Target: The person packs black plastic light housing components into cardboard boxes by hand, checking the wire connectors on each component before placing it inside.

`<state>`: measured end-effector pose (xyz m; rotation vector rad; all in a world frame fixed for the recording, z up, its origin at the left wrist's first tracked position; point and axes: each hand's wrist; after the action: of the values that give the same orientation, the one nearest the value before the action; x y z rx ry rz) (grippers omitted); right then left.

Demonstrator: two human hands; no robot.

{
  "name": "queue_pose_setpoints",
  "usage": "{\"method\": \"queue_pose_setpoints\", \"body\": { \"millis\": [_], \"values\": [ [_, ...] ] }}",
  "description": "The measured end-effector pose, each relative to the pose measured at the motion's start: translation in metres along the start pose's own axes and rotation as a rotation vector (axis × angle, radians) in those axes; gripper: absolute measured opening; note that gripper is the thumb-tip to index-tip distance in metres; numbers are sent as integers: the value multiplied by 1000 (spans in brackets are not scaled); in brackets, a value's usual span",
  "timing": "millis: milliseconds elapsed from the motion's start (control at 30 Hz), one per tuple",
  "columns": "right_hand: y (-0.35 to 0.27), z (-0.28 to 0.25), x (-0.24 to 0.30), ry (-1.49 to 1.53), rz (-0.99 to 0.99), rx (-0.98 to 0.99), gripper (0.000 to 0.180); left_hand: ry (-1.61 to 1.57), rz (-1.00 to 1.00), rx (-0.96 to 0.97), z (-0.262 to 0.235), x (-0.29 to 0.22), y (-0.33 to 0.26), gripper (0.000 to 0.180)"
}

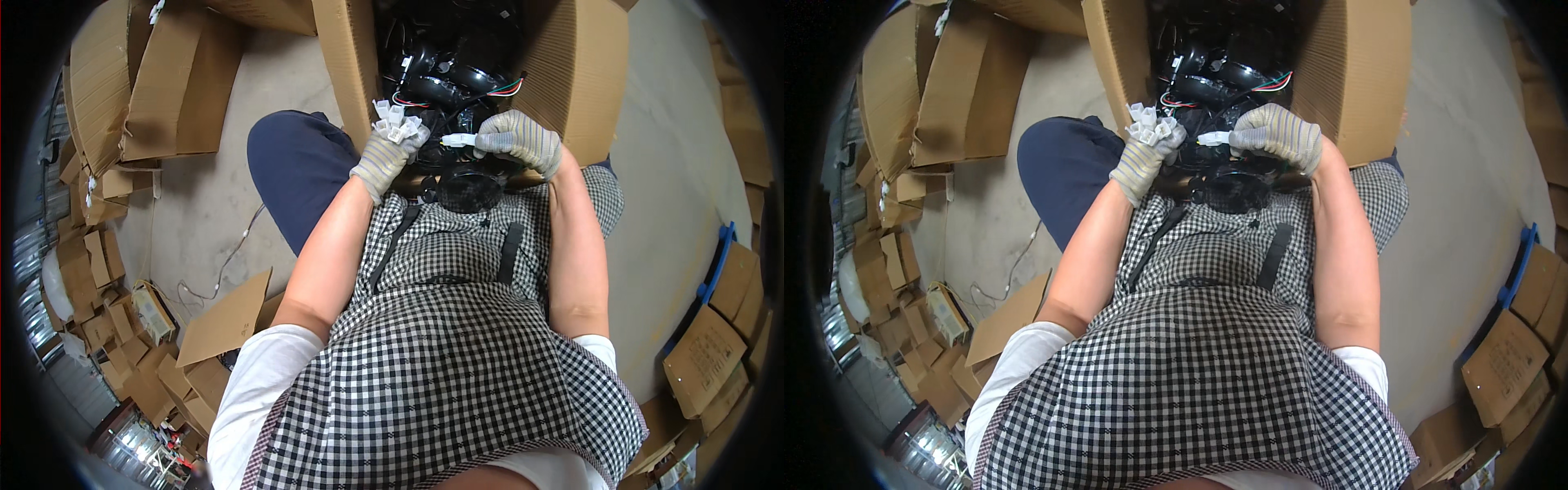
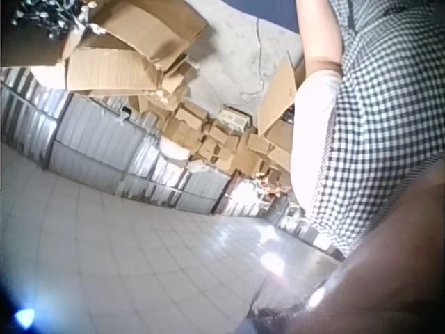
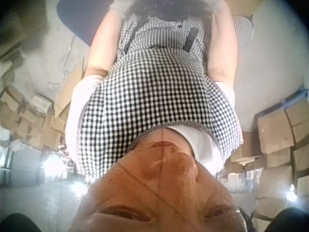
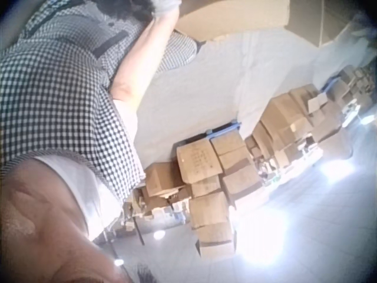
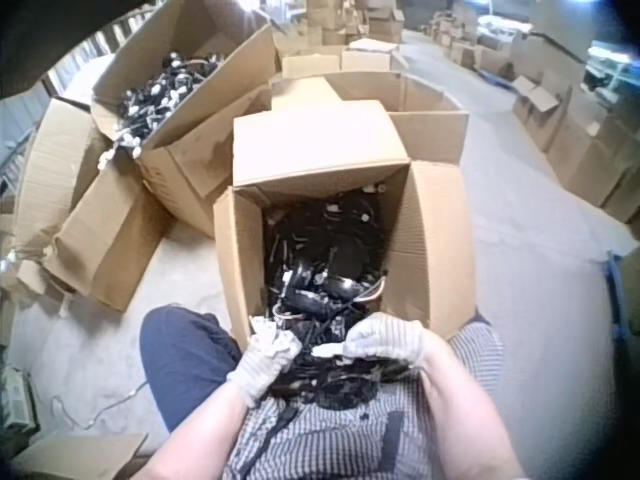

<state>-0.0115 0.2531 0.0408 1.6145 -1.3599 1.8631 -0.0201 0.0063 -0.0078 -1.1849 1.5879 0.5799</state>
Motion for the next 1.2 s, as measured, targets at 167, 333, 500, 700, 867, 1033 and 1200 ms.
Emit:
{"method": "queue_pose_setpoints", "body": {
  "millis": [167, 333, 500, 700, 867, 1033, 1200],
  "values": [
    [1, -4, 0, -22, 59, 30, 21, -332, -182, 54, 2, 2, -3, 22],
    [2, 0, -9, -84, -4, 11, 20, -312, -166, 53, 2, 6, -2, 22],
    [16, -3, -30, -114, 83, 119, 20, -157, -94, 3, 7, 8, 1, 22],
    [26, 4, -44, -145, 23, 61, 20, -247, -74, 23, 4, 30, 5, 20],
    [29, 12, -46, -102, 50, -36, 19, 233, 69, -31, 1, 49, 11, 17],
    [26, 11, -53, 32, -20, -118, 18, 426, 8, 101, 10, 9, 5, 21],
    [21, 6, -46, 25, -154, -119, 20, 507, 278, 183, -8, 20, 34, 20]
  ]
}}
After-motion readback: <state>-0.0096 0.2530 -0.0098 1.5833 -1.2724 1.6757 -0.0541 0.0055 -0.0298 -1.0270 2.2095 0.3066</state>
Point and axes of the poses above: each hand's wrist, its own y-axis towards the middle knuckle, its own z-axis out of the palm, x = y × z, and after that the axes turned 5 degrees about x, right-handed
